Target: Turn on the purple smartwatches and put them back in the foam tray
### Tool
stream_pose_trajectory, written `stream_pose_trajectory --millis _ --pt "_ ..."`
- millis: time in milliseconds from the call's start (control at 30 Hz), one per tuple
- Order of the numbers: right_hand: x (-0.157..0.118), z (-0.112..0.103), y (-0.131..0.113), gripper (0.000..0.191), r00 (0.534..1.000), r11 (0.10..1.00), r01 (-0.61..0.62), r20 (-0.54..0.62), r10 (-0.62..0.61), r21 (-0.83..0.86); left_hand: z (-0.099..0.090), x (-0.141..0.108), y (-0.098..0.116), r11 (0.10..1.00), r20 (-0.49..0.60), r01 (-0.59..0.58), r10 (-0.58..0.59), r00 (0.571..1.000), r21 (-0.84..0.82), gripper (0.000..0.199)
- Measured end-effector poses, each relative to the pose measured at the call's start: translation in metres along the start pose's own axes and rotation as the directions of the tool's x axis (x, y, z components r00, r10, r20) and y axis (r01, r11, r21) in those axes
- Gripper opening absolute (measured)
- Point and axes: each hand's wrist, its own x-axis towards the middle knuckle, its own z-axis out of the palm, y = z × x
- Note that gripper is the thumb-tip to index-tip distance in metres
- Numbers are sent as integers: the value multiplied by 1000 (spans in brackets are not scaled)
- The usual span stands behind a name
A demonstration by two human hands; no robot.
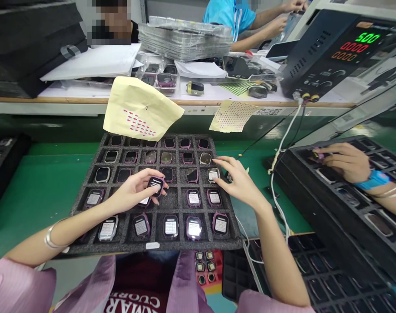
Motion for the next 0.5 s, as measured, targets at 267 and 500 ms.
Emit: stream_pose_trajectory --millis 267,500 --pt "19 19 -42 22 995 997 72 63 -72 -1 3 -3 -12 996 88 35 -42 995 86 53" --pt "35 48 -58 22 990 970 -103 71 121 -221 18 7 -27 551 194 -235 132 972 801 44"
